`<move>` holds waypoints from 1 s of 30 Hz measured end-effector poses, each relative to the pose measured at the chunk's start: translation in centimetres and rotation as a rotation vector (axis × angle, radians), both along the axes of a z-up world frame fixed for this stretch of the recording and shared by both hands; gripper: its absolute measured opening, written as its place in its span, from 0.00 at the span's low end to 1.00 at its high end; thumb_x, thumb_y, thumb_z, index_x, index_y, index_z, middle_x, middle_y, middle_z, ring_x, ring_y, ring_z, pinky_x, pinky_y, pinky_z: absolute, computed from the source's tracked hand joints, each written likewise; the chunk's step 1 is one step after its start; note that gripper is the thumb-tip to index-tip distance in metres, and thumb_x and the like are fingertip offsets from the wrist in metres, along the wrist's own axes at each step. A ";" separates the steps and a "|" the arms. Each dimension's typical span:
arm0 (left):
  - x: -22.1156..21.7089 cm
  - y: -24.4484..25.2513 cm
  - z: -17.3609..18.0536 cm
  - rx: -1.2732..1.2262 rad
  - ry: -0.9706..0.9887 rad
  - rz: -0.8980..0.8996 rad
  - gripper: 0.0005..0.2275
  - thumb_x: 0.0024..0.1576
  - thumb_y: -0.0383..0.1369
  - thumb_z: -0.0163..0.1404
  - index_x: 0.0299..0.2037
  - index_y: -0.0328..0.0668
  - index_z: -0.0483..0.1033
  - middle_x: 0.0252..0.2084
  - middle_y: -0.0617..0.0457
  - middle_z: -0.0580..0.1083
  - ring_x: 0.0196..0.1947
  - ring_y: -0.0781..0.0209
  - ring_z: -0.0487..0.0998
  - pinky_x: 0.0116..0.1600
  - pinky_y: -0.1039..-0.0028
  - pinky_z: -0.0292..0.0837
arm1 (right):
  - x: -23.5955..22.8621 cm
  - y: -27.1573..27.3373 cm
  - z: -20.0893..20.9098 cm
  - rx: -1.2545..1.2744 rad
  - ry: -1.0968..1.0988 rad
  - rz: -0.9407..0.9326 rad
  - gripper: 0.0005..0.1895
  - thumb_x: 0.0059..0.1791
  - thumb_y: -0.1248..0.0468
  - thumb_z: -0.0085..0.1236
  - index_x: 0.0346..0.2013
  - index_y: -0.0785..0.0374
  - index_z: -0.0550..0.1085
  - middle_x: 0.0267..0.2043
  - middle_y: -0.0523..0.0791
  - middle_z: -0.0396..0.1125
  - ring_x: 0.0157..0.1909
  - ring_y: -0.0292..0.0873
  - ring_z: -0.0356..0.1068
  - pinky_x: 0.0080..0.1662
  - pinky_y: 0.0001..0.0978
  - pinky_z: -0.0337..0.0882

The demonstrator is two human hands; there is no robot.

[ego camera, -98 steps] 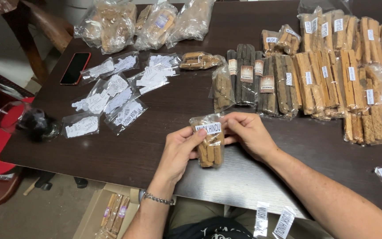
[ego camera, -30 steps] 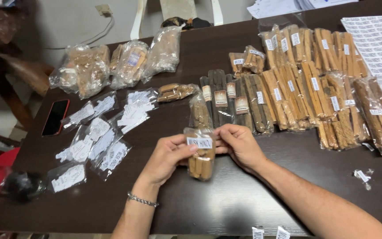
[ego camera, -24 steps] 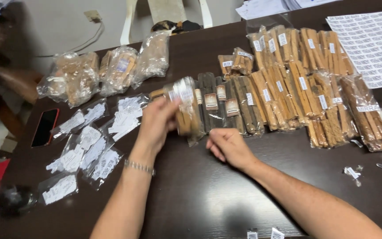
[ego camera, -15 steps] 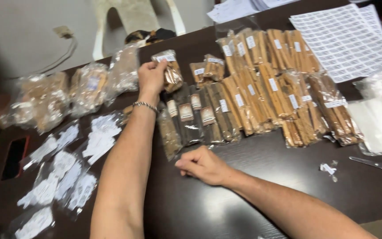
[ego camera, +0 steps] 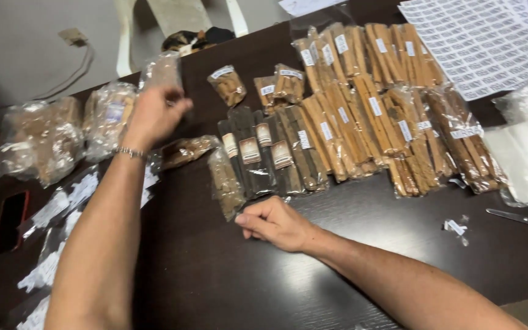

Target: The person cuts small white labels from a strip using shears and places them onto small plastic bags filled with wooden sticks.

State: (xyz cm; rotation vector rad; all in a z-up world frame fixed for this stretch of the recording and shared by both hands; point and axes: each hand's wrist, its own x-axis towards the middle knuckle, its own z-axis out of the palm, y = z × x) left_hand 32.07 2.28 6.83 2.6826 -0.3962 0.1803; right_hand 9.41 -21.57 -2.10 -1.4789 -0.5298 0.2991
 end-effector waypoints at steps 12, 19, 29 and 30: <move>-16.6 -5.7 2.0 -0.200 0.509 0.156 0.44 0.39 0.61 0.62 0.58 0.30 0.74 0.50 0.35 0.79 0.57 0.39 0.78 0.61 0.54 0.73 | 0.2 0.1 -0.1 -0.041 0.092 -0.046 0.21 0.57 0.57 0.50 0.24 0.63 0.79 0.11 0.42 0.61 0.17 0.33 0.57 0.23 0.23 0.61; -15.6 -2.5 -3.9 -0.457 0.568 0.140 0.35 0.43 0.42 0.67 0.60 0.32 0.72 0.44 0.42 0.80 0.51 0.52 0.81 0.54 0.62 0.75 | 0.9 0.2 -1.3 0.095 0.186 -0.131 0.22 0.58 0.57 0.47 0.26 0.67 0.77 0.10 0.45 0.59 0.13 0.35 0.58 0.20 0.22 0.60; -25.6 -1.1 -1.3 -0.722 0.656 -0.191 0.28 0.48 0.28 0.64 0.60 0.28 0.71 0.45 0.41 0.77 0.41 0.56 0.81 0.44 0.68 0.83 | -0.4 0.8 1.5 0.001 0.262 -0.030 0.29 0.49 0.63 0.63 0.62 0.69 0.65 0.43 0.48 0.76 0.41 0.36 0.76 0.40 0.27 0.81; -26.1 -1.4 -0.7 -0.625 0.696 -0.262 0.28 0.49 0.30 0.64 0.61 0.31 0.72 0.46 0.39 0.78 0.44 0.55 0.82 0.46 0.68 0.83 | -0.6 0.9 1.9 0.010 0.274 -0.013 0.30 0.47 0.66 0.65 0.61 0.69 0.64 0.43 0.49 0.75 0.41 0.36 0.76 0.40 0.29 0.82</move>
